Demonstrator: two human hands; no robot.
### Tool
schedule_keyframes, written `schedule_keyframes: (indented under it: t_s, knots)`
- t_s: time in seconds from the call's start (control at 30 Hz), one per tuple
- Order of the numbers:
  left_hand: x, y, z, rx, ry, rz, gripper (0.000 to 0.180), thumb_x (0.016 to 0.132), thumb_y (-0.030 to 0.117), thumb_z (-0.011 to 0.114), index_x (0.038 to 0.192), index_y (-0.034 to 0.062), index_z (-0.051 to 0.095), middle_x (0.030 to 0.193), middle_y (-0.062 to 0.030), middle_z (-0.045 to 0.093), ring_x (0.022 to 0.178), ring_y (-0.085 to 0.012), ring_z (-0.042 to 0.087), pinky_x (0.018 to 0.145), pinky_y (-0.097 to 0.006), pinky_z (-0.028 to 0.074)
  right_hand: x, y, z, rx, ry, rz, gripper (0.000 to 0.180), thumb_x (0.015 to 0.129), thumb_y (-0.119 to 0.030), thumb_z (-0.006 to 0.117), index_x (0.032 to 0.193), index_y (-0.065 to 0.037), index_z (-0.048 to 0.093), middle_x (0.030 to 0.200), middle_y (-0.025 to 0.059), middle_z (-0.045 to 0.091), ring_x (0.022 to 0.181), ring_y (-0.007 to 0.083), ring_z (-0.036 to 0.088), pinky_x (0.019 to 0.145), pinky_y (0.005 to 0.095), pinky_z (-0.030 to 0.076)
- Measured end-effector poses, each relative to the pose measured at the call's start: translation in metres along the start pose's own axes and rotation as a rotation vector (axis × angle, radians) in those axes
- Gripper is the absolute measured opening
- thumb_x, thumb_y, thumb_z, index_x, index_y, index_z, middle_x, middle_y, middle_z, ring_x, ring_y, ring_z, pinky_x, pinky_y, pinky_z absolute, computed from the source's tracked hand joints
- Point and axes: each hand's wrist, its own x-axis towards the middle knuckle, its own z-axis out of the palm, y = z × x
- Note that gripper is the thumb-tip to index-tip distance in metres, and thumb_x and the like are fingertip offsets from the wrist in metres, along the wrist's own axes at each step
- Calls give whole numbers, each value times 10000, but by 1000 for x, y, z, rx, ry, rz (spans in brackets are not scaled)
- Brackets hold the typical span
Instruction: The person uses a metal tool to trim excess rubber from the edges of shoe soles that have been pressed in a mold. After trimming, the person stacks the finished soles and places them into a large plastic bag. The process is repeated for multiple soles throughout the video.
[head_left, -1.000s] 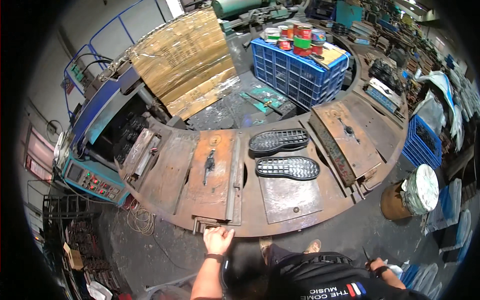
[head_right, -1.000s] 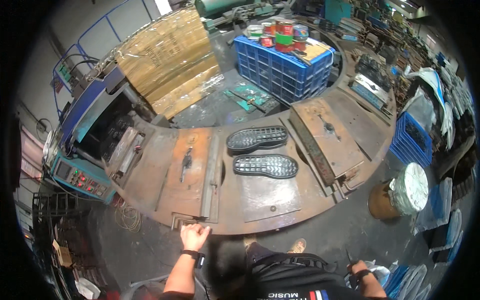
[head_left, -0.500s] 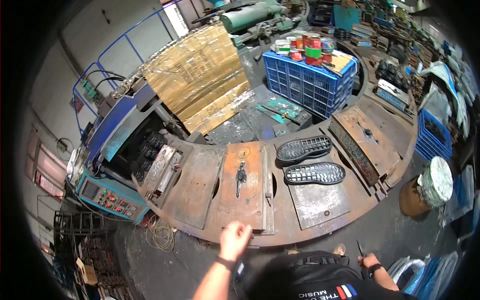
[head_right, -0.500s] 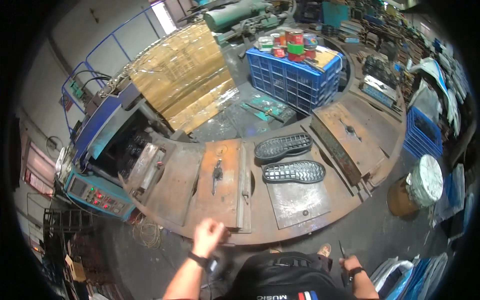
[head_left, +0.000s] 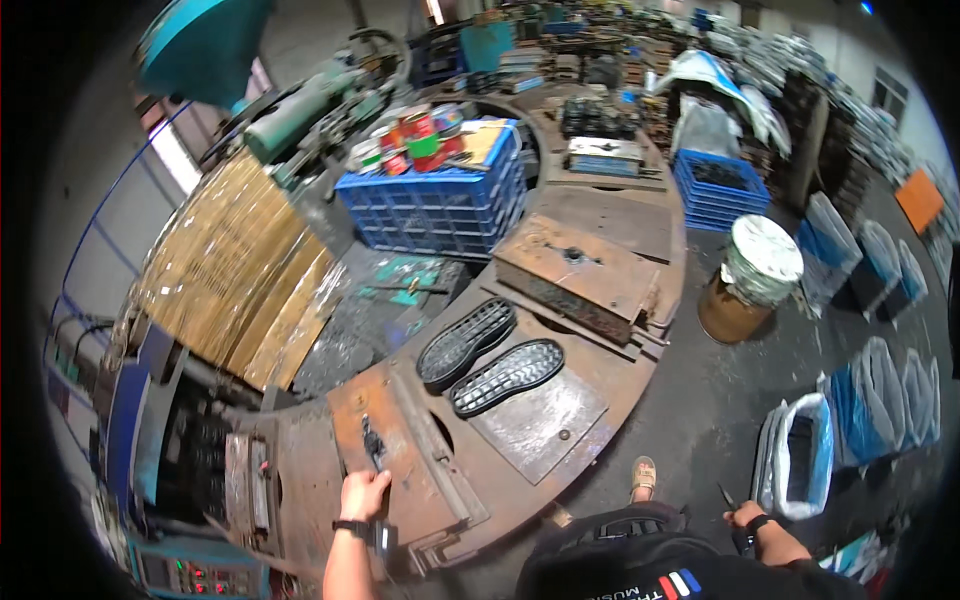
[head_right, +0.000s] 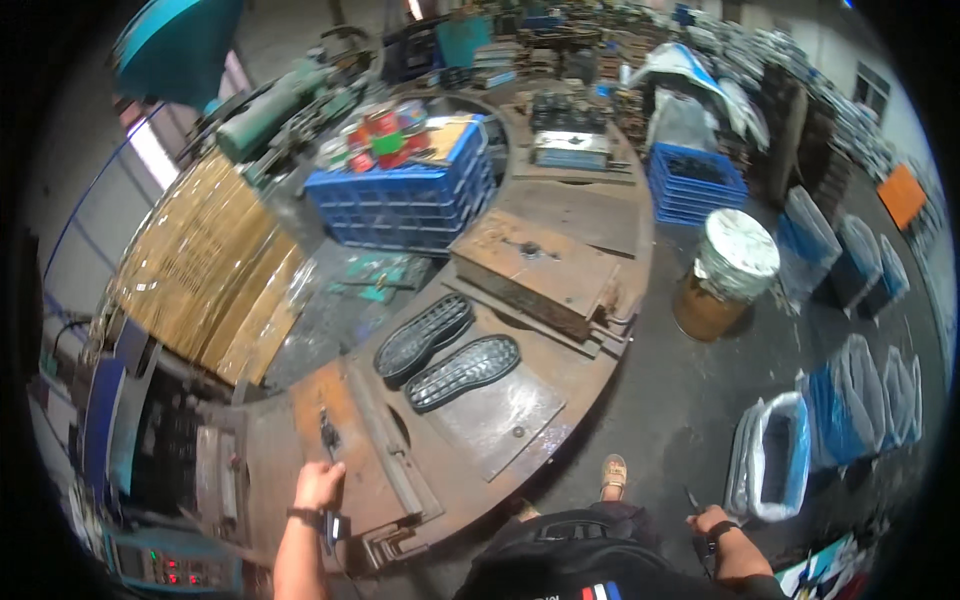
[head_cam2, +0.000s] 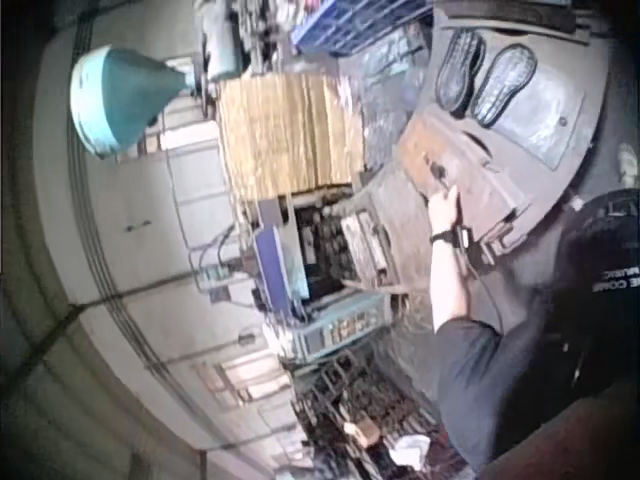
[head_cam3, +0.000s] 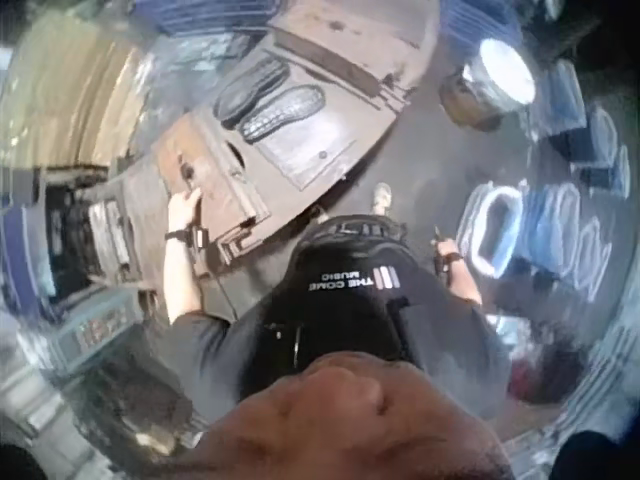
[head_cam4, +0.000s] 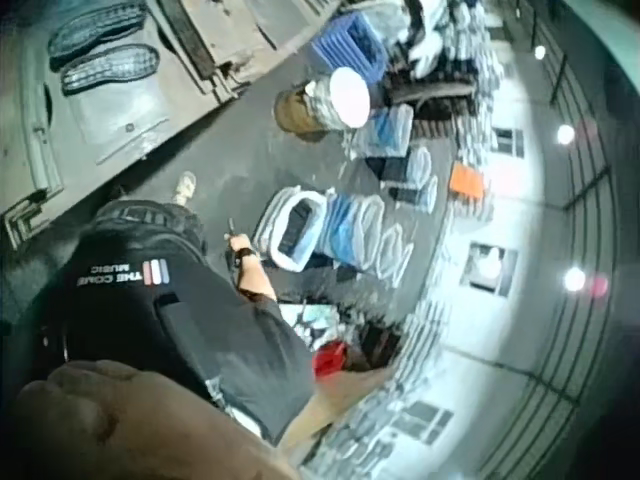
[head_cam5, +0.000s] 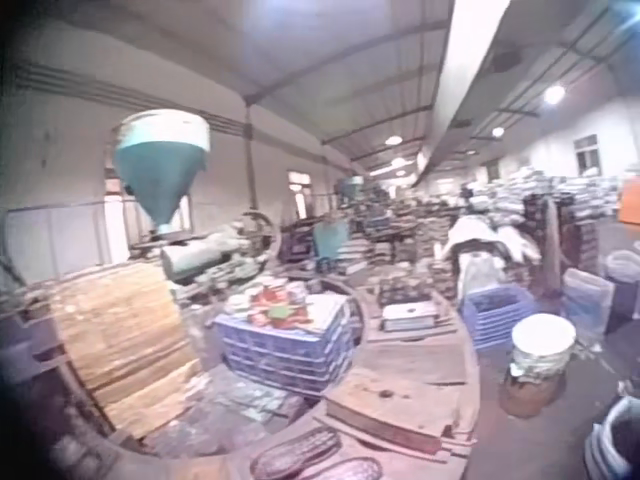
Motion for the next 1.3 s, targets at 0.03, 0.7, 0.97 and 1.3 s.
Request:
schedule_keyframes:
  t_s: [0.03,0.7,0.97,1.3]
  knots:
    - [-2,-12,2,-114,38,-19,508,890,443,696,780,-53,696,741,-261,670,746,-424,679,728,-517,517,-4,15,3,-66,26,44,404,895,-326,795,1064,40,770,937,165,775,852,251,740,755,387,565]
    - [-68,344,-69,-1161,16,256,139,908,158,686,835,76,599,739,-10,596,644,-149,625,533,-301,530,39,-58,-169,710,-41,-315,354,928,-79,716,1218,-23,521,869,100,692,705,196,702,555,320,517]
    - [-108,508,179,-917,-708,515,241,975,144,658,816,-30,605,815,-10,540,714,-97,510,658,-277,425,31,-211,-311,495,-248,-875,202,945,25,606,1110,-26,500,1043,106,671,945,160,676,763,286,543]
    - [-91,606,208,-1075,-943,292,229,1012,215,657,880,35,706,770,45,595,706,-62,509,647,-245,410,-5,-341,-309,-548,-23,-1917,501,722,-143,754,1218,-127,689,965,27,649,971,258,647,812,393,580]
